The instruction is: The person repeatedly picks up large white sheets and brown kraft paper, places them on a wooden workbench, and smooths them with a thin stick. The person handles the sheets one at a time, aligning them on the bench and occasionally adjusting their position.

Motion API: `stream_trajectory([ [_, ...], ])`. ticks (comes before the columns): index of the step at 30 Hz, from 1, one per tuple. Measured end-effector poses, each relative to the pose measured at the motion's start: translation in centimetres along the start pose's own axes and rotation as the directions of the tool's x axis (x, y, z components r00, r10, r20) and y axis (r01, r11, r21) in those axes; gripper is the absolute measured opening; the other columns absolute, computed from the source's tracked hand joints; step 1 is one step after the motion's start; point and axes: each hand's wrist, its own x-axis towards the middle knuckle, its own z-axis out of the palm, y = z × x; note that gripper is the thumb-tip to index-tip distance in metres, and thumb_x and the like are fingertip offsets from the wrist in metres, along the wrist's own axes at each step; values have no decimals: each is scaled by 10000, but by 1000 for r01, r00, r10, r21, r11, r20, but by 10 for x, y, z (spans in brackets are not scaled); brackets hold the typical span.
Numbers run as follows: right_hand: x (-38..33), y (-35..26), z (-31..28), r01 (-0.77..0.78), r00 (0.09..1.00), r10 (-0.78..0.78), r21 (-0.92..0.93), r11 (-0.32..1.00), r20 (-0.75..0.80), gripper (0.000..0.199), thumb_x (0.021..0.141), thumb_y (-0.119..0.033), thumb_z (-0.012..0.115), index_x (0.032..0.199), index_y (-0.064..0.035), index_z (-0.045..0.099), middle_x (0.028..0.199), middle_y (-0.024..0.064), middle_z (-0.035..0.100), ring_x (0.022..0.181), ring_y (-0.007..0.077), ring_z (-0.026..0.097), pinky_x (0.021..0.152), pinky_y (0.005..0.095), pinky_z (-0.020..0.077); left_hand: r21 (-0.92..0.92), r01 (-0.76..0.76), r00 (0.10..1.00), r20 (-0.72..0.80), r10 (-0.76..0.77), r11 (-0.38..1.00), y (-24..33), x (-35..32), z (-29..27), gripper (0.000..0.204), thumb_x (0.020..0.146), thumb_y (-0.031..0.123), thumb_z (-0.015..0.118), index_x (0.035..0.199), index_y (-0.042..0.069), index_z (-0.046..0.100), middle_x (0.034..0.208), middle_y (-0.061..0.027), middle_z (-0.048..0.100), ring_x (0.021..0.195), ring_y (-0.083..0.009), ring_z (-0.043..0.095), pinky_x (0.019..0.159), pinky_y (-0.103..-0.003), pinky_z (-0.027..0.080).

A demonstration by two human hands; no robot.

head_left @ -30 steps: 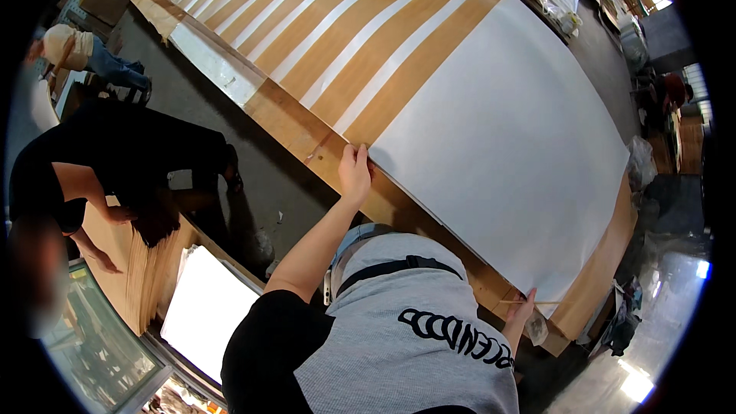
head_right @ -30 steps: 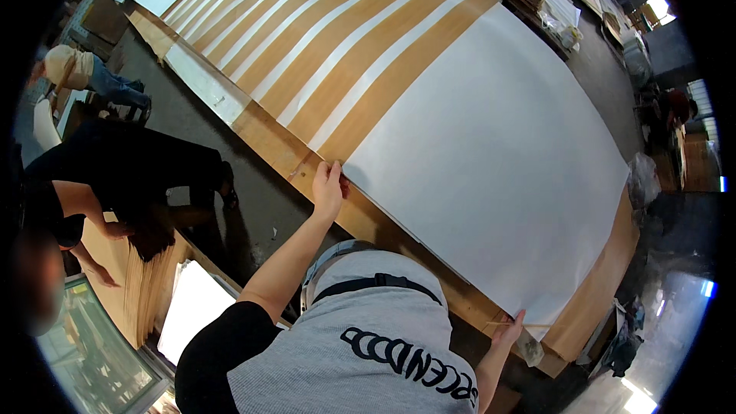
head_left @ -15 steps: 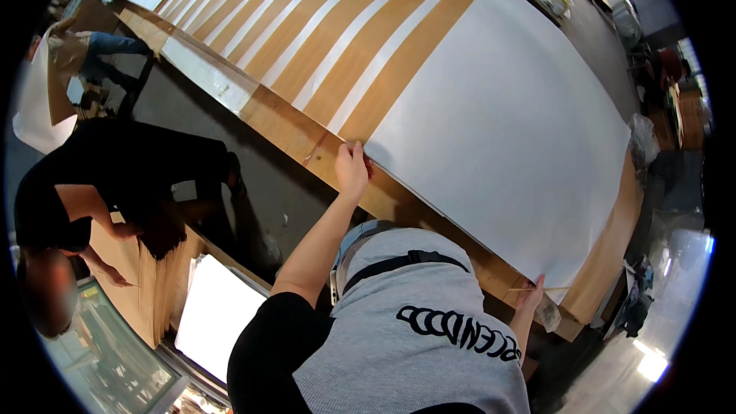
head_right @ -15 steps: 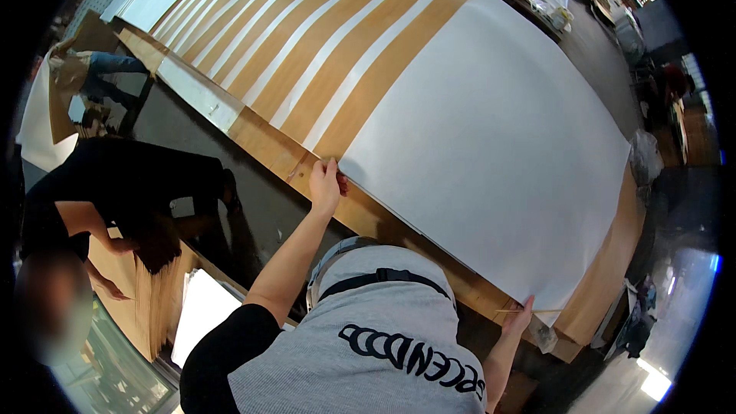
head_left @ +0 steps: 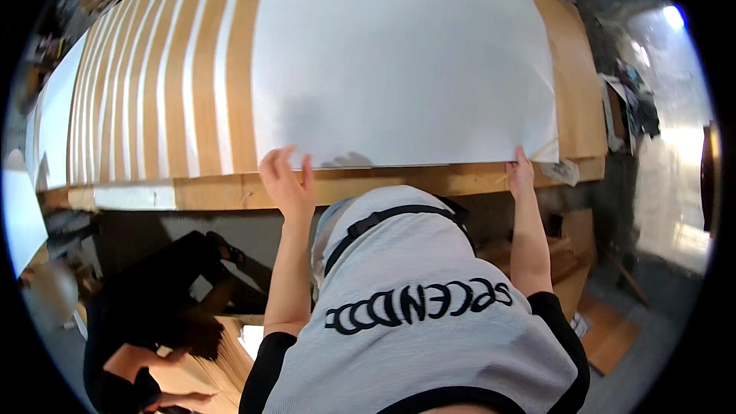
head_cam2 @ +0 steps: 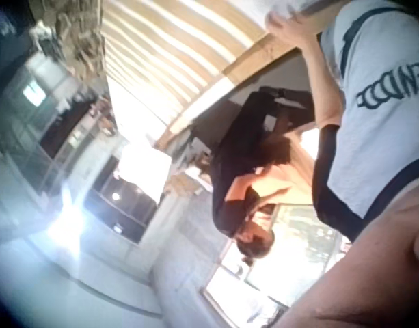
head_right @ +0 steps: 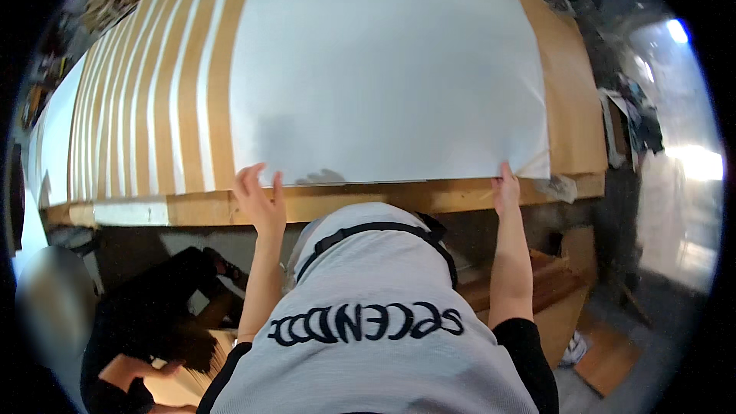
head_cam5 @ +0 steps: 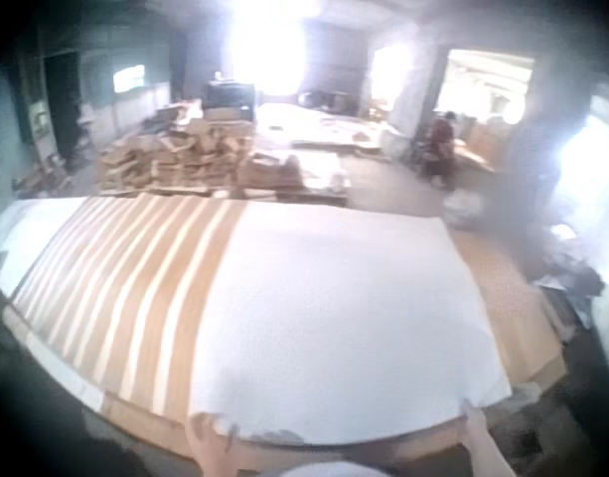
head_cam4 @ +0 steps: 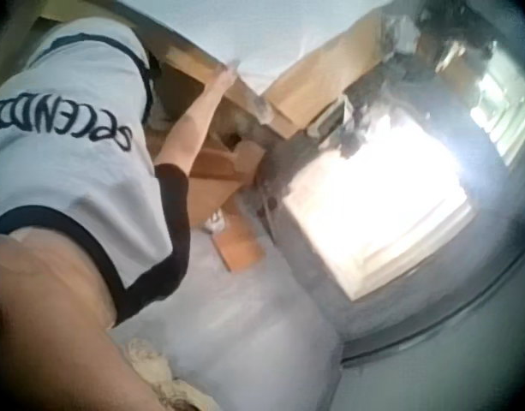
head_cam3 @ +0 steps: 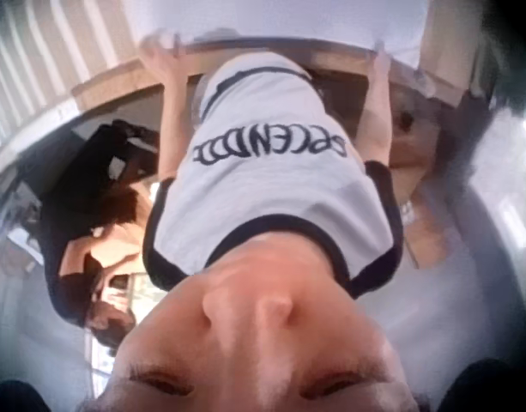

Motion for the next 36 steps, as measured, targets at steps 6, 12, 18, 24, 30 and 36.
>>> stream_trajectory([
  [6, -3, 2, 6, 35, 999, -35, -13, 999, -29, 390, 807, -292, 574, 1054, -5, 484, 1020, 43, 537, 930, 146, 506, 822, 300, 394, -195, -209, 872, 407, 273, 958, 4, -6, 33, 174, 630, 48, 663, 782, 109, 603, 1063, -41, 506, 927, -252, 435, 755, -337, 383],
  [12, -8, 5, 13, 34, 992, -53, -158, 987, -117, 437, 789, -359, 585, 1013, 7, 507, 978, 59, 553, 875, 142, 531, 749, 280, 430, -215, -223, 872, 392, 293, 951, -5, -12, 44, 161, 623, 77, 677, 754, 125, 596, 1057, -39, 502, 952, -254, 427, 813, -366, 326],
  [18, 2, 21, 3, 49, 990, -68, -145, 988, -126, 436, 801, -381, 559, 1023, -10, 502, 966, 57, 558, 831, 143, 547, 746, 289, 441, -163, -269, 842, 439, 314, 949, 2, -9, 44, 170, 615, 61, 676, 751, 115, 590, 1071, -71, 487, 956, -271, 441, 813, -371, 331],
  [24, -20, 6, 25, 99, 964, -48, 184, 978, -260, 311, 872, -346, 435, 973, -51, 430, 916, 88, 553, 817, 168, 563, 706, 335, 485, -114, -285, 839, 450, 306, 952, -11, -15, 49, 180, 609, 56, 685, 760, 98, 595, 1092, -99, 464, 967, -287, 425, 813, -403, 349],
  [30, -24, 3, 23, 62, 863, -260, -421, 905, -433, 263, 899, -293, 368, 868, -35, 402, 611, 71, 533, 504, 155, 547, 451, 292, 475, -163, -264, 820, 481, 310, 951, -4, -20, 49, 200, 620, 4, 671, 772, 92, 575, 1107, -105, 438, 917, -286, 413, 720, -393, 387],
  [36, -32, -2, 14, -82, 869, -61, -263, 961, -492, 266, 892, -301, 384, 851, -40, 414, 572, 62, 524, 455, 137, 538, 375, 281, 430, -163, -178, 805, 544, 239, 970, 22, -18, 38, 199, 625, -47, 641, 770, 71, 571, 1128, -100, 409, 945, -277, 382, 701, -347, 417],
])
